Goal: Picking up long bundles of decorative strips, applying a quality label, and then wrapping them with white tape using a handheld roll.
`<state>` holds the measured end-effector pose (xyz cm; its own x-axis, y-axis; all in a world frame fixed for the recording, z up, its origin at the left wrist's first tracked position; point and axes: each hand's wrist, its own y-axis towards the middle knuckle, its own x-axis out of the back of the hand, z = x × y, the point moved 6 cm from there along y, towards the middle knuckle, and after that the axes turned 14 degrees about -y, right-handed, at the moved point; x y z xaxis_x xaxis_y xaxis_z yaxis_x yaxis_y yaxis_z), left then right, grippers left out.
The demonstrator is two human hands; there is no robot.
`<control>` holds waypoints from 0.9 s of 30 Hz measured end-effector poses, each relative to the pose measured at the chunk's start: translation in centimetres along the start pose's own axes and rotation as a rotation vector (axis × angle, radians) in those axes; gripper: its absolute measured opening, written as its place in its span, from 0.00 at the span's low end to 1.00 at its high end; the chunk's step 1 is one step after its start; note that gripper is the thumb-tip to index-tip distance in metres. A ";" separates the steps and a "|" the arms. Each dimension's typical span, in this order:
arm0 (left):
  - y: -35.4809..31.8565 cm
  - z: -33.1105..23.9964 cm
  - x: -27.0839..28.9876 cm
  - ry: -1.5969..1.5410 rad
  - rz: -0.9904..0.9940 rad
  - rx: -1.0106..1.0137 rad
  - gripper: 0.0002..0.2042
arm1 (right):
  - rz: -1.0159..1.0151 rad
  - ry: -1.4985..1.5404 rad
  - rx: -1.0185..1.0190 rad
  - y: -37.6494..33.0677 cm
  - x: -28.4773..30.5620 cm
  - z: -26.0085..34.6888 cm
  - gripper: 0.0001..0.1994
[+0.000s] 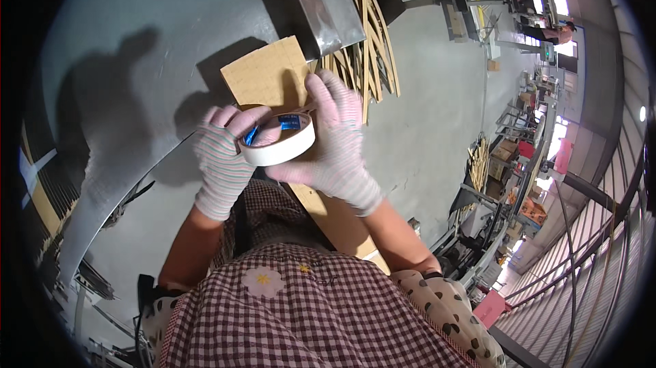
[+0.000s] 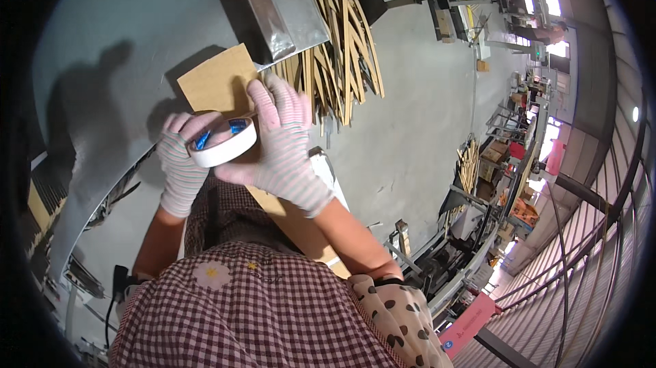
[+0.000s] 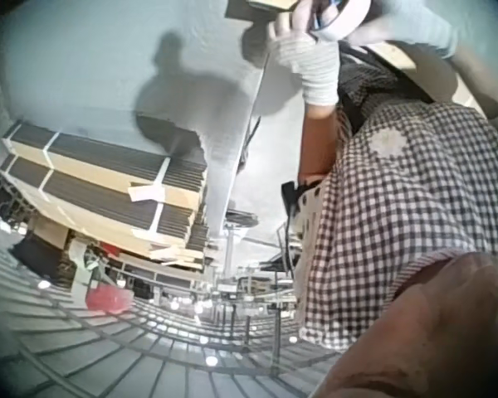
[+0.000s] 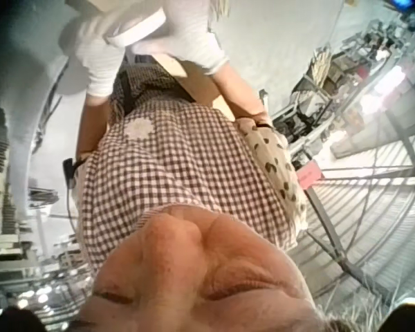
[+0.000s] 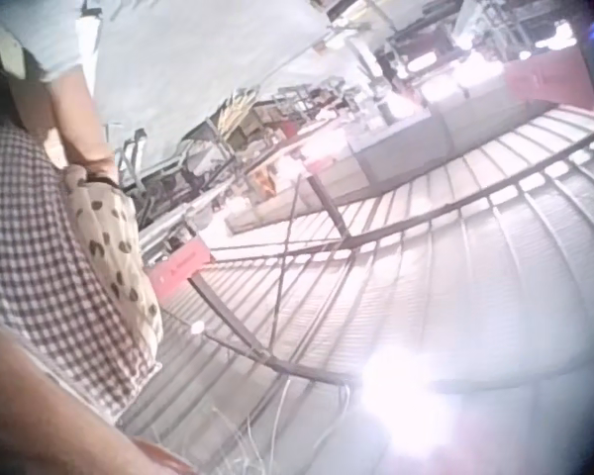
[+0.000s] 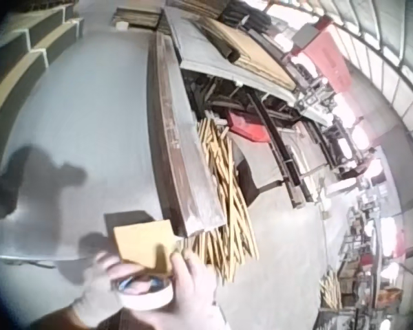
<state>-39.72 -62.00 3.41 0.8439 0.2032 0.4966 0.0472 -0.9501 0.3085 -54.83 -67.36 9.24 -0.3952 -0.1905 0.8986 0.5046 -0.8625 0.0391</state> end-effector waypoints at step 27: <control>-2.5 11.6 -18.6 -2.000 0.034 0.844 0.19 | 0.301 0.163 -0.288 2.1 -4.5 -11.6 0.19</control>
<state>-49.29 -66.11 -16.04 0.1084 0.2706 -0.9566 -0.2885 -0.9122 -0.2908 -60.86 -73.70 0.19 -0.3914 -0.5043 0.7697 0.3905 -0.8484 -0.3573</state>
